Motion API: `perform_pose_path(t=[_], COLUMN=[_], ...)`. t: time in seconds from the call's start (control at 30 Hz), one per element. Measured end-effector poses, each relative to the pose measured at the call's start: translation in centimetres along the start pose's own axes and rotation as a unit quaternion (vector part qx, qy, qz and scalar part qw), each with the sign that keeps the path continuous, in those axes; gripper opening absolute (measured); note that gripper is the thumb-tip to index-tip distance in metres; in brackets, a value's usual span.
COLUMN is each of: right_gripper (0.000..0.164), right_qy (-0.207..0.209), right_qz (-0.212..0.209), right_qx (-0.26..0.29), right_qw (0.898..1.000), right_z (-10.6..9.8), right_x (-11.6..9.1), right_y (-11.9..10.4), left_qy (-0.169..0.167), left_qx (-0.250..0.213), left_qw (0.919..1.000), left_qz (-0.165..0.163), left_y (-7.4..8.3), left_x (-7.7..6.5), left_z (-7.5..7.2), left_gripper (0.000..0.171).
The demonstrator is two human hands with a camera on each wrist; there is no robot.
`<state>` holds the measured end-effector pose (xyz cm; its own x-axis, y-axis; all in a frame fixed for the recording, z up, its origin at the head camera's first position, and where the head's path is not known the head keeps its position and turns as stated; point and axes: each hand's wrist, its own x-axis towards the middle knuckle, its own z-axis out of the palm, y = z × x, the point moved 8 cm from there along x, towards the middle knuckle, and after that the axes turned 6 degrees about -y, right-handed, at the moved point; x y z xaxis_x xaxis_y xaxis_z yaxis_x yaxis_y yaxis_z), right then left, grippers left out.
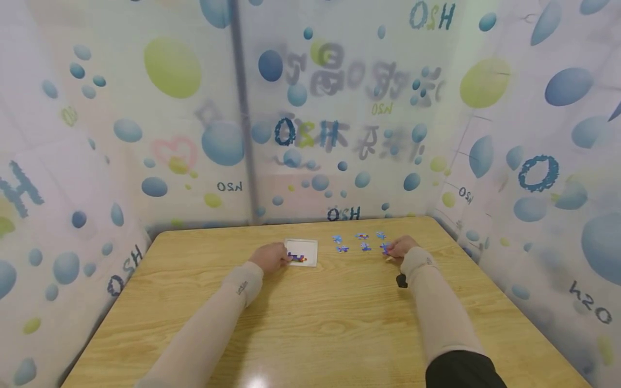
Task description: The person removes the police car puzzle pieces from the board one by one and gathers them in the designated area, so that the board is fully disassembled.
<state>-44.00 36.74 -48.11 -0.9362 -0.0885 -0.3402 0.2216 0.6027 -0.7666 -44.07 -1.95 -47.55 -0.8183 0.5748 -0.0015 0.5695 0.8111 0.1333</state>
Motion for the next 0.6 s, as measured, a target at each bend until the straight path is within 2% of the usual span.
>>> perform_pose_path(t=[0.33, 0.6], right_gripper=[0.009, 0.008], right_qy=[-0.002, 0.017], right_qz=[0.006, 0.002], right_qx=[-0.091, -0.171], right_qw=[0.996, 0.985], right_z=[-0.73, -0.99], right_x=[-0.5, -0.14], right_y=[0.25, 0.5], left_qy=[0.007, 0.005], left_qx=[-0.002, 0.008], left_qw=[0.9999, 0.9998], left_qz=[-0.012, -0.019], left_y=[-0.26, -0.32], left_x=[-0.26, -0.32], left_z=[-0.01, 0.19], left_gripper=[0.016, 0.016])
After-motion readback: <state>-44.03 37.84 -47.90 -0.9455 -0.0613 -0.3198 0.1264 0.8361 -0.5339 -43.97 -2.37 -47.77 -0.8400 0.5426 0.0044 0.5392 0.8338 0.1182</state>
